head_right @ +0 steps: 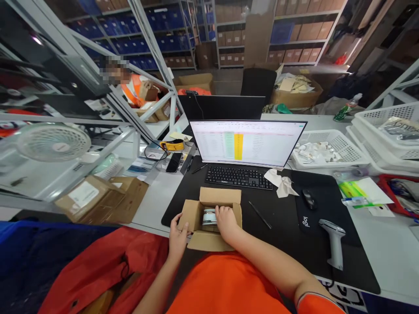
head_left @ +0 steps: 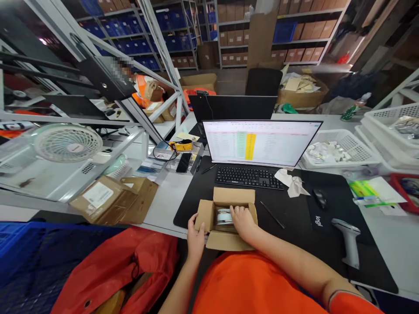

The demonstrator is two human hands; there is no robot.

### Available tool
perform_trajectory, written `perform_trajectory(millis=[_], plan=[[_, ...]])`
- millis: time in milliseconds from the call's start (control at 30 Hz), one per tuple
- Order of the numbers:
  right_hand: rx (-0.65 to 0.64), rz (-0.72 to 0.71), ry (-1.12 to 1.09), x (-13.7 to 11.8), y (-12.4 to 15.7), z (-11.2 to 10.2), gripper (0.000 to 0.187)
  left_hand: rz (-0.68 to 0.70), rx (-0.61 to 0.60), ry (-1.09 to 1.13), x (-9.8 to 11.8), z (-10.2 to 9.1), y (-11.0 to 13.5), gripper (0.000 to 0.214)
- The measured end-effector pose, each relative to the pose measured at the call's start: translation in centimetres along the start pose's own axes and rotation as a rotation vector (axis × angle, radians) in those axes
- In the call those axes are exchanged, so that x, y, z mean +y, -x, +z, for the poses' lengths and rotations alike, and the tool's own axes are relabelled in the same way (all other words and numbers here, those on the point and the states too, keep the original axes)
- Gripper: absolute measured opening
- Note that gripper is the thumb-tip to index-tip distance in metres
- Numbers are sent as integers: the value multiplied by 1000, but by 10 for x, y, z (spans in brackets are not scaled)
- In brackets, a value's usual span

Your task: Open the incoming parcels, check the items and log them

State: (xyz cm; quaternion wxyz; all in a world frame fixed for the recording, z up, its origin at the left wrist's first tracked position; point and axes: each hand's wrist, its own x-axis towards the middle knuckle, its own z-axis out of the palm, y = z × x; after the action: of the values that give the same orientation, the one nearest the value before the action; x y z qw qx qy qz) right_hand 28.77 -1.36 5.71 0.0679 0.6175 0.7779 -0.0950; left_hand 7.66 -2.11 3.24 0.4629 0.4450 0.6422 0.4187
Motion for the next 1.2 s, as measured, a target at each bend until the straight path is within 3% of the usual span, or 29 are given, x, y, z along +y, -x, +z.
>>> perform_trajectory(millis=[100,200,267,367,467,533,633,700,800,833,867,900,967,1000,1100,1200], plan=[[-9,-67,-64,-12,-13,-7,38,-12,38,-19,0,-5,7,63],[52,-152,-177,-5,-6,-27,48,0,92,-44,1,-22,8,63],[200,-160,-443,8,7,-43,59,21,195,-66,2,-40,5,64],[439,-81,-1044,34,30,-60,77,71,456,-68,1,-69,-9,56],[524,108,-1523,57,47,-56,82,102,714,-6,-5,-92,-29,44],[461,239,-1810,67,54,-42,77,79,819,7,-9,-102,-43,45],[245,344,-2108,71,62,-13,61,36,833,-95,-16,-108,-53,53],[125,372,-2186,70,67,3,57,89,864,-228,-18,-104,-48,60],[-9,392,-2238,64,74,16,60,287,911,-393,-11,-83,-18,65],[-53,382,-2248,61,75,16,64,350,834,-395,-6,-72,-6,64],[-102,363,-2252,58,76,16,68,394,673,-343,1,-58,7,63],[-155,342,-2247,55,76,14,72,406,424,-242,9,-42,19,62],[-265,315,-2215,47,72,10,75,263,-112,72,27,-8,35,76],[-319,311,-2195,42,70,9,75,133,-287,232,36,9,38,87],[-399,315,-2156,28,61,6,69,-275,-601,532,54,47,36,89],[-261,306,-2089,22,56,5,67,-498,-721,674,61,61,26,76]])
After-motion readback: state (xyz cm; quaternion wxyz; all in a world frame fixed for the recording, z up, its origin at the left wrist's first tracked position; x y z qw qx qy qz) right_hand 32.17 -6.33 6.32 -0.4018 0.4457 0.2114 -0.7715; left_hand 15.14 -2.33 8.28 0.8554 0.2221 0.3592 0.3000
